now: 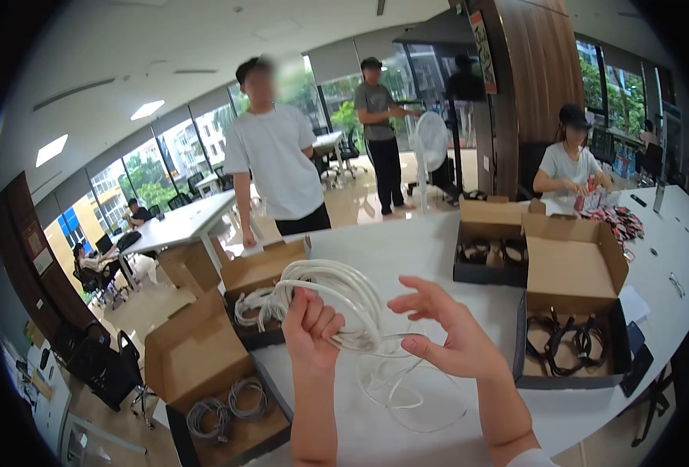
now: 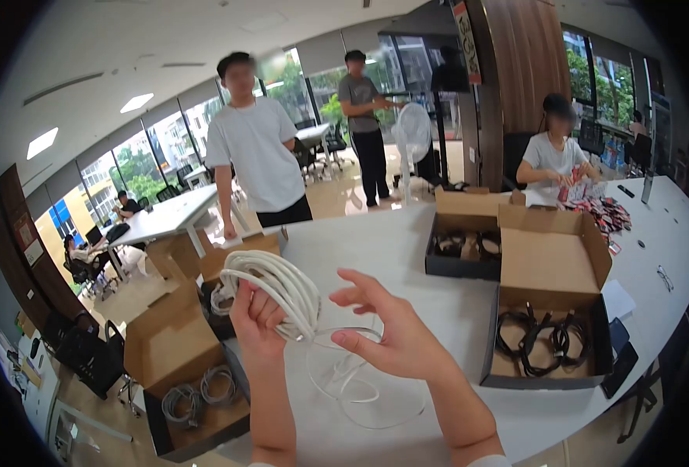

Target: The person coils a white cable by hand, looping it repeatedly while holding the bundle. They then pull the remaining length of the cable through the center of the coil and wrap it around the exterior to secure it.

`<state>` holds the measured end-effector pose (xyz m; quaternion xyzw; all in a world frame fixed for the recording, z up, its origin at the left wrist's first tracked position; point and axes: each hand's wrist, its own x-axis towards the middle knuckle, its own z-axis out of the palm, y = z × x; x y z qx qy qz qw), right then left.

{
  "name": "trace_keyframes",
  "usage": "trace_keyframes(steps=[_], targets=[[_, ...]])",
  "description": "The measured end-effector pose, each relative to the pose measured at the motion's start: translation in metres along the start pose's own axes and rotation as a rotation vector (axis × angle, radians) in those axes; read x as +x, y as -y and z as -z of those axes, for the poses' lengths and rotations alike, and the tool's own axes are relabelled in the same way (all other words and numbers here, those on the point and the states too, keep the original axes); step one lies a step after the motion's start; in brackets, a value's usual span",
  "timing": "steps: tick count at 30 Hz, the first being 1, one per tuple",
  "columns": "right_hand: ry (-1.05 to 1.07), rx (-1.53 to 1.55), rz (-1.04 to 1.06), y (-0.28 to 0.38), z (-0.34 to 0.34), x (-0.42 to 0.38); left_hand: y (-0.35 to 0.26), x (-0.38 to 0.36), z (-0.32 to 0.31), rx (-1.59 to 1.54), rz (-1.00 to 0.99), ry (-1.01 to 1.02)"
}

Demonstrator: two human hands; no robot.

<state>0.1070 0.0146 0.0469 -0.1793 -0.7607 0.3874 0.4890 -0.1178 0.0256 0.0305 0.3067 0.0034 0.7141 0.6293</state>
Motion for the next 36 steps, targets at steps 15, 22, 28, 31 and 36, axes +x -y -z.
trace_keyframes(steps=[15, 22, 28, 31, 36], targets=[[0.112, -0.16, -0.227, -0.024, -0.001, 0.004, -0.009, 0.012, 0.023, -0.263, -0.048, -0.146], [-0.014, -0.098, -0.112, -0.021, 0.003, 0.005, -0.01, 0.012, 0.025, -0.206, -0.099, -0.173], [0.582, 0.173, 0.213, -0.019, 0.029, -0.001, -0.012, 0.021, 0.035, -0.111, -0.301, -0.31], [0.958, 0.359, 0.454, -0.014, 0.038, 0.0, -0.029, 0.035, 0.07, -0.182, -0.351, -0.488], [1.054, 0.447, 0.615, 0.001, 0.057, -0.006, -0.054, 0.049, 0.138, -0.173, -0.435, -0.67]])
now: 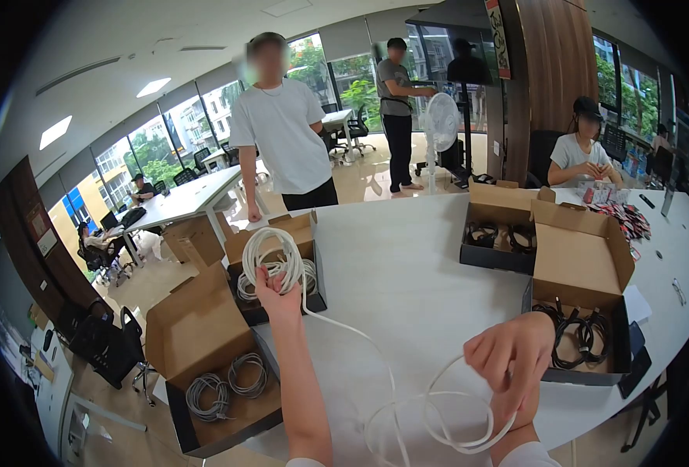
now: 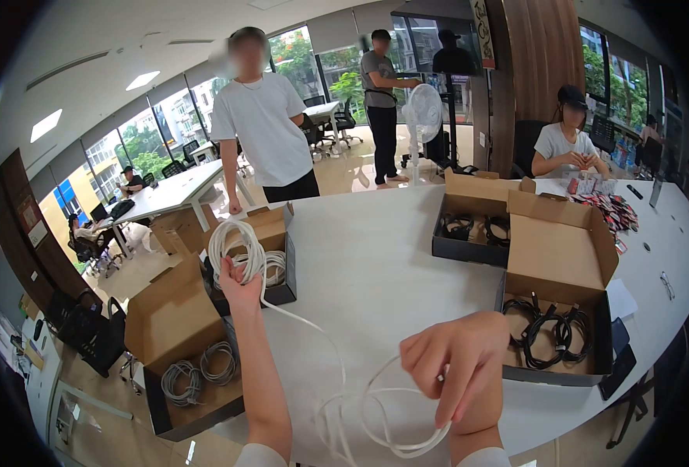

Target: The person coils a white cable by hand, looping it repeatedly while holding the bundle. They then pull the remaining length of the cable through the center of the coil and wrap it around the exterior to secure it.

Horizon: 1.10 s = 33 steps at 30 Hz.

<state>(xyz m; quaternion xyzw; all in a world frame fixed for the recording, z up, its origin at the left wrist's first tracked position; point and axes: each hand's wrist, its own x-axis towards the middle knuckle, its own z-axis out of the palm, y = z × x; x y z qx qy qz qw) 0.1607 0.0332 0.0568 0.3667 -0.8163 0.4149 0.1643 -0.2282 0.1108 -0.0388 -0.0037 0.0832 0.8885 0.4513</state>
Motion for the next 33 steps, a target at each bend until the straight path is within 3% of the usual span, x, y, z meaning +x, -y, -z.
trace_keyframes(steps=[3, 7, 8, 11, 14, 17, 20, 24, 28, 33], targets=[[-0.339, -0.115, -0.27, 0.016, -0.002, -0.008, -0.004, -0.009, -0.009, 0.038, -0.03, 0.026], [-0.979, -0.867, -0.835, 0.006, -0.015, 0.007, 0.003, -0.047, -0.035, 0.04, -0.005, 0.073], [-1.062, -1.082, -0.885, -0.001, -0.014, 0.009, 0.003, -0.048, -0.034, 0.01, 0.017, 0.115], [-1.059, -1.226, -1.01, -0.011, -0.01, 0.001, 0.001, -0.049, -0.031, -0.047, 0.08, 0.218], [-0.862, -1.313, -1.152, -0.01, -0.014, -0.002, -0.001, -0.056, -0.036, -0.061, 0.157, 0.274], [-0.8, -1.306, -1.082, -0.015, -0.015, -0.004, 0.002, -0.069, -0.044, -0.042, 0.259, 0.372], [-0.854, -1.134, -0.976, -0.018, -0.014, 0.008, 0.009, -0.088, -0.051, 0.16, 0.281, 0.514], [-1.024, -1.128, -0.826, -0.022, -0.014, 0.025, 0.012, -0.111, -0.055, 0.479, 0.36, 0.579], [-1.143, -1.095, -0.736, -0.024, -0.014, 0.029, 0.014, -0.14, -0.06, 0.879, 0.302, 0.917], [-1.091, -0.796, -0.66, -0.033, -0.016, 0.024, 0.021, -0.158, -0.062, 1.024, 0.255, 1.021]])
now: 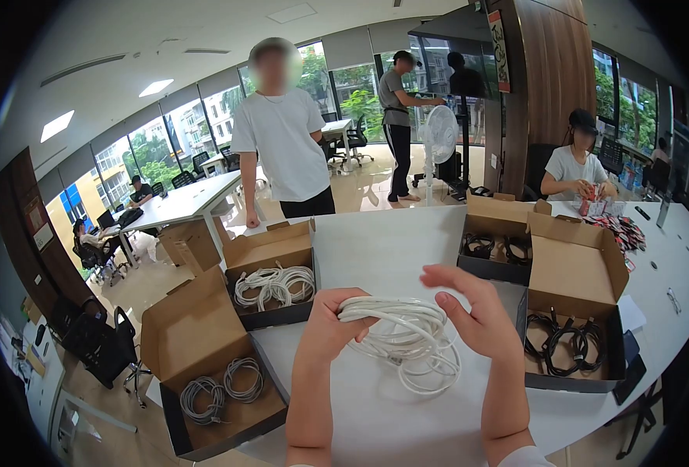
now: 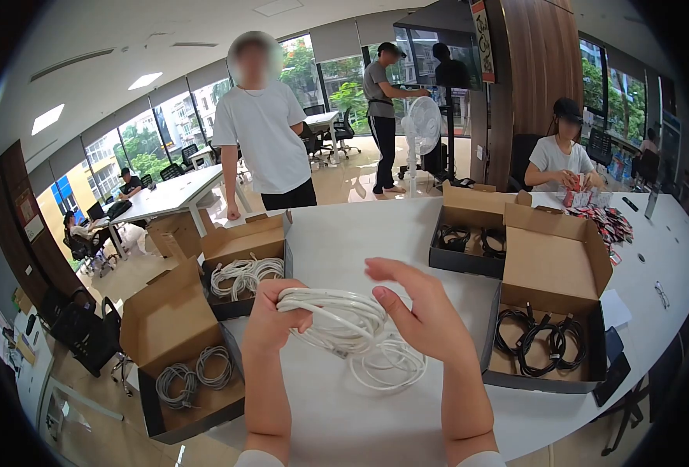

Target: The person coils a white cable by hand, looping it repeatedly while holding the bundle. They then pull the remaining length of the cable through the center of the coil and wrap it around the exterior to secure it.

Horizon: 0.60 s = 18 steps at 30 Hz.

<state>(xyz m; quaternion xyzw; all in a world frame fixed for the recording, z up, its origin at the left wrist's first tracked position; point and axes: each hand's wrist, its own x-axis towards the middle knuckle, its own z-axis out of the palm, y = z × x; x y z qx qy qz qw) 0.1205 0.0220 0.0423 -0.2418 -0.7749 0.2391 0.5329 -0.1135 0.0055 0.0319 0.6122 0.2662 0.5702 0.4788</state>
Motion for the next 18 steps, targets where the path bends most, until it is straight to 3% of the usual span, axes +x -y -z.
trace_keyframes(steps=[2, 8, 14, 18], targets=[[0.071, 0.191, -0.129, 0.0071, -0.001, -0.0003, 0.0009, 0.0009, 0.0014, -0.039, -0.01, -0.008], [0.146, 0.159, -0.156, 0.0078, -0.0008, -0.0007, 0.0009, 0.0007, 0.0028, -0.123, -0.019, -0.043], [0.203, 0.399, -0.172, 0.0052, -0.0063, -0.0046, 0.0046, 0.0009, 0.0028, -0.134, -0.05, -0.051], [0.285, 0.404, -0.154, 0.0035, -0.0054, -0.006, 0.0041, 0.0012, 0.0015, -0.097, -0.043, -0.093]])
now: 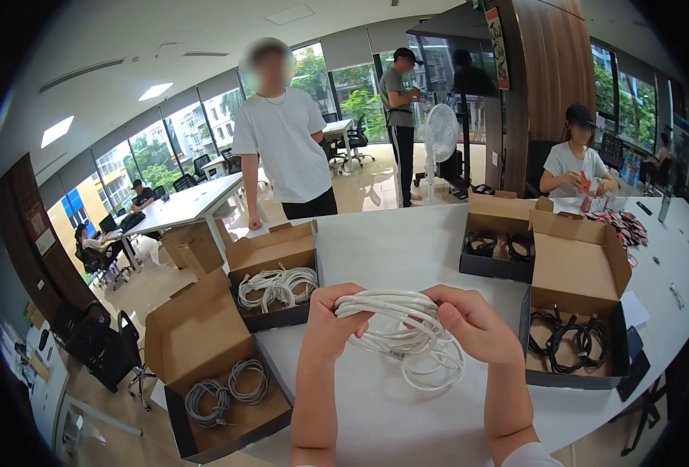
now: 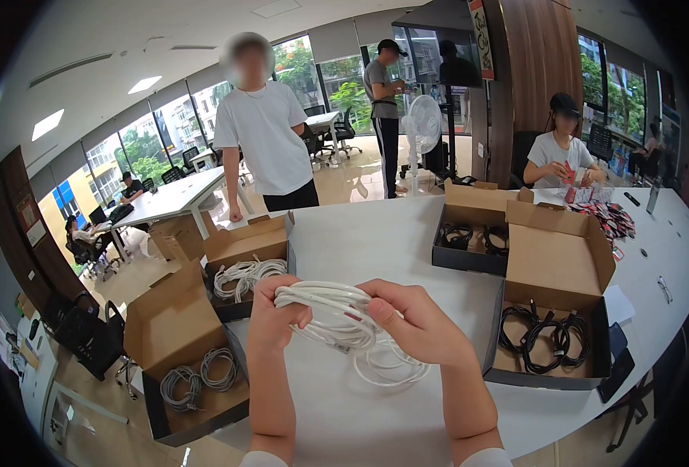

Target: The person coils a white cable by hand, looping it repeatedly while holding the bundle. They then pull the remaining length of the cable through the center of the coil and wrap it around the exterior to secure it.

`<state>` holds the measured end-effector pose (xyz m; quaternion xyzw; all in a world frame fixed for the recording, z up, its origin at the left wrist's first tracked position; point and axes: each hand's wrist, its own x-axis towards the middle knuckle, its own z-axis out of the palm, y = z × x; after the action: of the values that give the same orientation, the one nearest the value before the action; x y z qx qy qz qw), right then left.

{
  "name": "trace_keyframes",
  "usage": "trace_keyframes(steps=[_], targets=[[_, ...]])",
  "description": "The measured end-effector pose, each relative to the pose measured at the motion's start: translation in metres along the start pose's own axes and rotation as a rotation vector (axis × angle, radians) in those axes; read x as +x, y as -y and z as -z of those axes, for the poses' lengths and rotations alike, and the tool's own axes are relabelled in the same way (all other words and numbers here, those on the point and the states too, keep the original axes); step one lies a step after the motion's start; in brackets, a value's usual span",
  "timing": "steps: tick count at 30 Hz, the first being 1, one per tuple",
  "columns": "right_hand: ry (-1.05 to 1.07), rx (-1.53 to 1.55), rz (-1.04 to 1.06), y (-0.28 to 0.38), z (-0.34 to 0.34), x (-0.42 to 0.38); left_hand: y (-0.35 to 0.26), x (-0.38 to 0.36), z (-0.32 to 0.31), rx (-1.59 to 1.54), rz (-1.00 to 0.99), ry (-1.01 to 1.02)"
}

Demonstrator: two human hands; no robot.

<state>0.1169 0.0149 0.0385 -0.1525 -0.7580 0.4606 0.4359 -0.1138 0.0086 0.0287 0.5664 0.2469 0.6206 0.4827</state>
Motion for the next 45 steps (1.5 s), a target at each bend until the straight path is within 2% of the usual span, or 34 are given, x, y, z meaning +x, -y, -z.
trace_keyframes(steps=[3, 8, 12, 14, 15, 18, 19, 22, 25, 28, 31, 37, 40, 45], targets=[[0.018, 0.047, -0.013, -0.001, 0.001, -0.001, 0.001, -0.001, 0.0, -0.009, -0.005, 0.007], [-0.008, 0.058, 0.124, 0.002, -0.005, 0.001, 0.002, 0.0, -0.005, 0.048, -0.012, 0.017], [-0.095, -0.059, -0.051, 0.009, -0.014, 0.0, 0.003, -0.006, -0.016, 0.166, 0.038, -0.021], [-0.159, -0.169, -0.079, 0.007, -0.014, 0.007, 0.003, -0.002, -0.021, 0.204, 0.05, -0.034], [-0.222, -0.178, -0.017, 0.005, -0.016, 0.008, 0.002, -0.003, -0.021, 0.18, 0.049, -0.009], [-0.024, 0.125, -0.341, 0.009, -0.004, 0.005, -0.001, -0.003, -0.021, 0.201, 0.115, 0.049], [-0.024, 0.154, -0.355, 0.016, -0.006, 0.006, -0.003, -0.003, -0.022, 0.187, 0.138, 0.076], [0.021, 0.173, -0.345, 0.015, 0.001, 0.004, 0.001, -0.003, -0.022, 0.095, 0.15, 0.136], [-0.073, 0.227, -0.298, 0.014, -0.004, 0.004, 0.002, -0.003, -0.024, 0.027, 0.153, 0.15], [-0.138, 0.198, -0.303, 0.015, -0.003, 0.003, 0.005, -0.005, -0.028, 0.098, 0.184, 0.1], [-0.099, 0.201, -0.266, 0.015, 0.001, 0.002, 0.004, -0.003, -0.039, 0.07, 0.074, 0.107], [-0.022, 0.216, -0.331, 0.014, -0.001, 0.004, -0.013, -0.009, -0.021, 0.059, 0.153, 0.387], [0.0, 0.237, -0.3, 0.017, -0.004, 0.004, -0.016, -0.012, -0.012, -0.006, 0.243, 0.439], [-0.054, 0.163, -0.273, 0.017, -0.003, 0.005, -0.007, -0.014, -0.022, -0.029, 0.171, 0.272]])
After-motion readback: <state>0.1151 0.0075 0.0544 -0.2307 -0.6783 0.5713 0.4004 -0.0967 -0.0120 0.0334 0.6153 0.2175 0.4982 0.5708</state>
